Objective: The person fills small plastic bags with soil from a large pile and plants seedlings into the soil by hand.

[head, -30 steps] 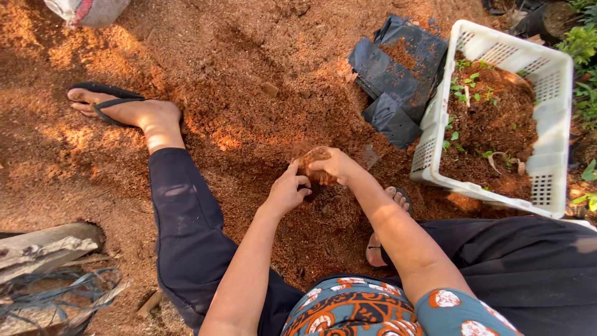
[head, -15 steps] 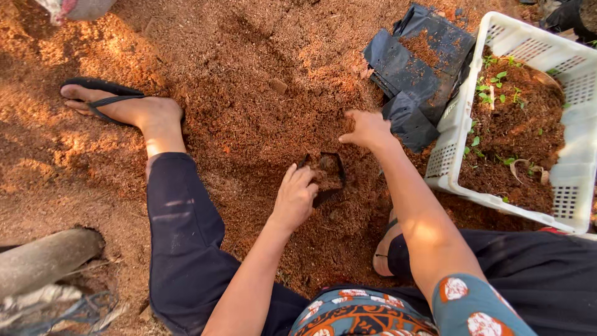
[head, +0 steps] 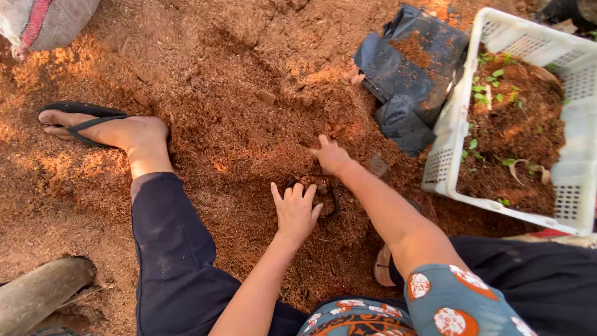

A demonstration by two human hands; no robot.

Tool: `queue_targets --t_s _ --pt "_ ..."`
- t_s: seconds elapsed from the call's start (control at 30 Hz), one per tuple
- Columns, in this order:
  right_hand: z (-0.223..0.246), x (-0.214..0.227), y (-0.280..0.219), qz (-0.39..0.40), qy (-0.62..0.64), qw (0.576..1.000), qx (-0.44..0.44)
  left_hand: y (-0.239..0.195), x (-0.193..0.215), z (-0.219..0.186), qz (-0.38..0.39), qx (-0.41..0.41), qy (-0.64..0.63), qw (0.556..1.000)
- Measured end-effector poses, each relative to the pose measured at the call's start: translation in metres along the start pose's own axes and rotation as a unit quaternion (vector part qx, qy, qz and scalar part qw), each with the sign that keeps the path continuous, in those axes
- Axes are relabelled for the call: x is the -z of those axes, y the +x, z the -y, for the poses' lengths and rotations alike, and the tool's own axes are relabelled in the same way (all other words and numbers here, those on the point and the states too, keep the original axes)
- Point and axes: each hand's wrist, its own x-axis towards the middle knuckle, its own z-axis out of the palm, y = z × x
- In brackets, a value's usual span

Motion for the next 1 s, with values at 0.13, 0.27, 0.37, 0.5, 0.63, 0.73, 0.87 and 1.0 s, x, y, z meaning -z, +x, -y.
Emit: queue_targets --t_s 0.13,0.27,0.37,0.5,0.63,0.73,0.87,1.0 --pt "-0.016 -0.088 -0.044 -0.063 0.057 0.996 -0.029 -0.004 -0.006 -0.004 -0.028 -0.021 0.002 0.999" --pt "-0.029 -0.086 -0.051 -0.033 0.152 0.987 -0.043 -0.009 0.009 -0.003 0.023 0.099 -0.193 0.976" --pt "-0.036 -0.038 -0.102 0.018 0.542 0.831 -0.123 -0.024 0.026 0.011 -0.016 0.203 -0.309 0.929" --pt "-0.013 0.027 -0.163 0.059 0.698 0.702 -0.127 -0.045 0.041 0.037 -0.223 0.088 -0.136 0.961" --pt "0.039 0.052 -0.179 0.074 0.734 0.674 -0.024 -0.053 0.028 0.018 0.048 0.004 -0.032 0.998" --pt "0.057 0.045 -0.169 -0.050 0.412 0.910 -0.016 -0.054 0.001 0.017 0.058 -0.018 -0.025 0.998" --pt "0.087 -0.013 -0.146 -0.257 0.166 0.945 0.116 -0.043 -0.022 0.029 0.021 -0.028 0.023 0.999" --pt "0.080 0.004 -0.141 -0.168 0.123 0.971 0.121 -0.043 -0.006 0.028 -0.024 -0.064 0.000 0.998"
